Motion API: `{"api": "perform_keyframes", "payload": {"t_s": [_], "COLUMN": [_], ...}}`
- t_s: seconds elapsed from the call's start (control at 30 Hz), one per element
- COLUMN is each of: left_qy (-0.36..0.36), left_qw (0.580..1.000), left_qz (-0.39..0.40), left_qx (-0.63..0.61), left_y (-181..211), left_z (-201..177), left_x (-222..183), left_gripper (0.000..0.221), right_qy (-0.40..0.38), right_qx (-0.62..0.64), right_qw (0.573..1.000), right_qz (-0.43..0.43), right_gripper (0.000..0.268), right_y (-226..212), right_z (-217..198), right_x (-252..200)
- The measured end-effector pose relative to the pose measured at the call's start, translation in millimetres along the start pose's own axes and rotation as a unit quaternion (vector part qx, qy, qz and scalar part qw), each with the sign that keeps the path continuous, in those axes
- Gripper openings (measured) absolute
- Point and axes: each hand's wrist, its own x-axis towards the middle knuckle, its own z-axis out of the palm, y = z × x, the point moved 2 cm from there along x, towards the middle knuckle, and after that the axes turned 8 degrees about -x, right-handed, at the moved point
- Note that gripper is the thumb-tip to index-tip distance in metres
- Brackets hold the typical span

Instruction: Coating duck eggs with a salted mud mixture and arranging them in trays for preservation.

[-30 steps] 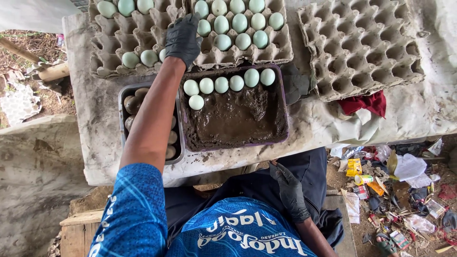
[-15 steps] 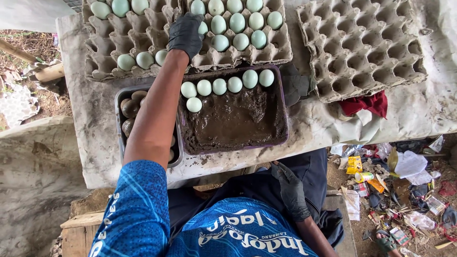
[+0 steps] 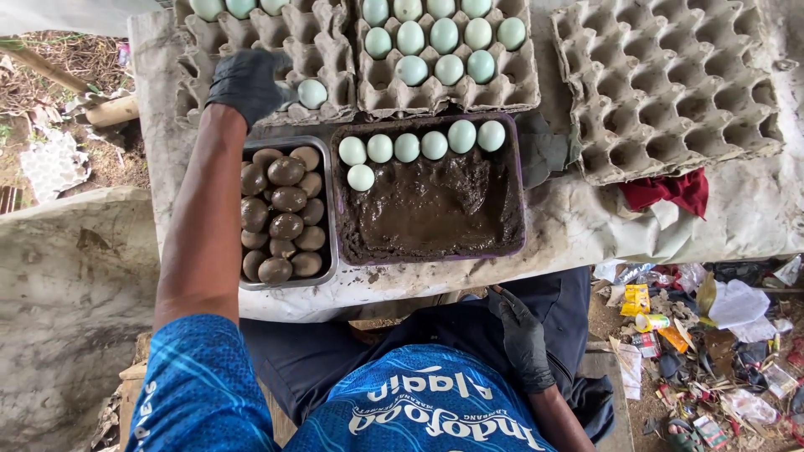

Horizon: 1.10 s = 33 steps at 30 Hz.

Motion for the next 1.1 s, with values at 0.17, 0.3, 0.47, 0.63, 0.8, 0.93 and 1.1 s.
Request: {"api": "perform_keyframes", "payload": {"t_s": [0.17, 0.3, 0.47, 0.63, 0.8, 0.93, 1.1], "left_qy": [0.023, 0.121, 0.118, 0.115, 0.14, 0.095, 0.017], "left_qw": [0.998, 0.981, 0.968, 0.984, 0.773, 0.564, 0.392], "left_qz": [0.051, 0.131, 0.152, 0.134, 0.116, -0.008, -0.058], "left_qx": [-0.001, 0.077, 0.161, 0.027, -0.607, -0.82, -0.918], "left_y": [-12, -9, -19, 1, 0, 28, 93], "left_z": [27, 53, 84, 60, 36, 24, 12], "left_x": [-12, -3, 28, 2, -20, -44, -94], "left_gripper": [0.074, 0.062, 0.054, 0.066, 0.033, 0.051, 0.055], "right_qy": [0.002, 0.001, 0.007, 0.008, 0.007, 0.02, -0.045], "right_qx": [-0.095, -0.098, -0.103, -0.099, -0.1, -0.076, 0.01], "right_qw": [0.995, 0.994, 0.994, 0.993, 0.994, 0.996, 0.997], "right_qz": [-0.042, -0.052, -0.046, -0.059, -0.044, -0.036, -0.057], "right_gripper": [0.036, 0.035, 0.035, 0.035, 0.037, 0.036, 0.042], "right_y": [5, 2, -4, -7, -6, -1, -18], "right_z": [1, 2, 1, -1, -6, -2, 5], "right_x": [1, -4, -11, -11, -12, -10, -15]}}
